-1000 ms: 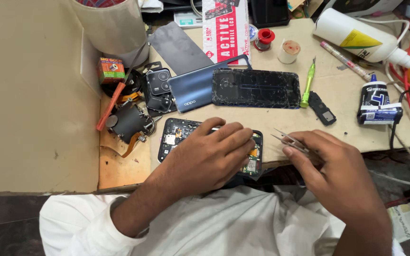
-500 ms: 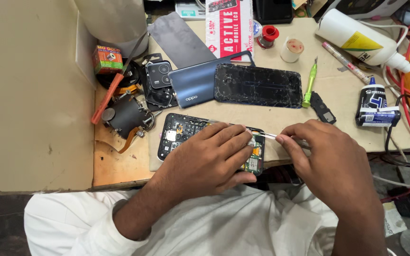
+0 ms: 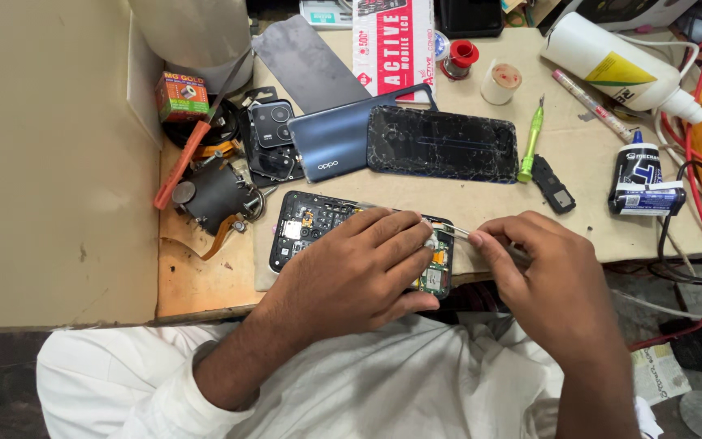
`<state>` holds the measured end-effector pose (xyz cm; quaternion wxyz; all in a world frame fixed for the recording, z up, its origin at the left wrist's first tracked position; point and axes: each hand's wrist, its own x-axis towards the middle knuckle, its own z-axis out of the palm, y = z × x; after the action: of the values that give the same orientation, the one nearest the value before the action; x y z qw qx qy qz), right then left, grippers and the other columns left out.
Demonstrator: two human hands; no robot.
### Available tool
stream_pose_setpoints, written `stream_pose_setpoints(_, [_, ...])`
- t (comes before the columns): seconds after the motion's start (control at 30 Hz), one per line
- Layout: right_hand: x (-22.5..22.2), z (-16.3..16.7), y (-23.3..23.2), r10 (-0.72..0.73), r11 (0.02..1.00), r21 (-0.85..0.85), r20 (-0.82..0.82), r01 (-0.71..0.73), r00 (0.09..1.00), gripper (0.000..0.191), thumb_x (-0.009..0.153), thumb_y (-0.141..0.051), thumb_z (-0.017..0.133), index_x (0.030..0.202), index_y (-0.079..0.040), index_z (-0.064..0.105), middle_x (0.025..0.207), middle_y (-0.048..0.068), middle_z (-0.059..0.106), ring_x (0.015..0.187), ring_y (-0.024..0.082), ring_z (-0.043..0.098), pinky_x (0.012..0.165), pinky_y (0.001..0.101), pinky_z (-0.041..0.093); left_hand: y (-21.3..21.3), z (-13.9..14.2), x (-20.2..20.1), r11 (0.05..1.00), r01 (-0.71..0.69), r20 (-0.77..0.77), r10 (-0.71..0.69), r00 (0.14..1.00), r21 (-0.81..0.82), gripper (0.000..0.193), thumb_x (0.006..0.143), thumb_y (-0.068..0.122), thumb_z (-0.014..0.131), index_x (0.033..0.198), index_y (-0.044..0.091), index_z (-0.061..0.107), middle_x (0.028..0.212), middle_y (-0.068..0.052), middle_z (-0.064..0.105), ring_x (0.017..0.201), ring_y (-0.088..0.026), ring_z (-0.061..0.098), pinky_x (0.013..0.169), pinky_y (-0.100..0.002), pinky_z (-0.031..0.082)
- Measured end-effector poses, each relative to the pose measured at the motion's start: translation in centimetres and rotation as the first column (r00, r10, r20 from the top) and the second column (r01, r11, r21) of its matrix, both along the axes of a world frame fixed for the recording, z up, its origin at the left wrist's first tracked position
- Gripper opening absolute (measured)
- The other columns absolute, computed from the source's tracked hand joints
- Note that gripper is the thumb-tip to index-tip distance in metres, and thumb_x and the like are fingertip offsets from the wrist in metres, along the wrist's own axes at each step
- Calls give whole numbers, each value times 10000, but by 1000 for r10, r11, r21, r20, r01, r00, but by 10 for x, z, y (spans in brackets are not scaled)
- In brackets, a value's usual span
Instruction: The person sits on the floor at a low workbench and repairs a smartphone. They use a green pry tool and a screwdriver to open the phone's back cover, work on the internal components, and later handle a green back cover and the phone body while reassembling.
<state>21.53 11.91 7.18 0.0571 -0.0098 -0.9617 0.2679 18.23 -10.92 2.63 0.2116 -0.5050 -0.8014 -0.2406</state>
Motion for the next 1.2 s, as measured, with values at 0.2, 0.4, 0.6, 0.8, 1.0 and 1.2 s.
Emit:
stream_pose_setpoints(0.2, [3, -7, 1, -17, 999, -30, -73, 15, 997, 168, 901, -176, 735, 985, -35, 771, 913, 129, 741, 749, 274, 720, 666, 374, 550, 2, 0, 1, 1000, 2, 12, -2, 1000, 16, 512, 961, 458, 672, 1153, -17, 685, 1250, -154, 669, 1263, -321, 600, 1104, -455, 467])
stream_pose_setpoints(0.4, [6, -1, 0, -14, 999, 44, -76, 18, 997, 171, 890, -197, 740, 980, -56, 776, 924, 118, 740, 797, 308, 714, 709, 395, 542, 4, 1, 2, 1000, 3, 17, -4, 1000, 26, 507, 967, 447, 680, 1162, -21, 684, 1250, -149, 669, 1262, -315, 596, 1102, -453, 469])
stream_pose_setpoints(0.6, [6, -1, 0, 20, 996, 88, -101, -12, 995, 178, 885, -211, 748, 975, -61, 777, 933, 120, 738, 833, 328, 706, 733, 416, 534, 4, 2, 3, 1000, 2, 13, -2, 1000, 24, 508, 972, 445, 683, 1163, -26, 681, 1252, -151, 667, 1267, -308, 594, 1099, -448, 471])
stream_pose_setpoints(0.8, [7, -5, -3, -6, 997, 74, -112, 14, 994, 175, 899, -221, 744, 974, -66, 777, 944, 114, 739, 830, 320, 707, 734, 416, 536, 4, 1, 3, 999, 5, 22, -6, 1000, 31, 511, 971, 446, 684, 1169, -26, 680, 1253, -151, 666, 1269, -308, 591, 1100, -446, 469])
stream_pose_setpoints(1.0, [7, 1, -4, -26, 987, 156, -80, 38, 996, 179, 877, -268, 760, 958, -113, 799, 932, 86, 741, 816, 322, 704, 719, 422, 531, 4, 1, 3, 1000, -3, 15, 2, 1000, 22, 507, 975, 448, 685, 1166, -22, 678, 1255, -151, 666, 1265, -307, 595, 1100, -444, 468])
stream_pose_setpoints(1.2, [7, 1, -7, -36, 985, 163, -89, 50, 995, 182, 889, -276, 757, 956, -112, 799, 924, 86, 738, 798, 322, 699, 699, 420, 526, 4, 3, 4, 999, -2, 22, 1, 1000, 32, 500, 974, 443, 686, 1158, -21, 678, 1268, -162, 664, 1262, -311, 601, 1100, -439, 471])
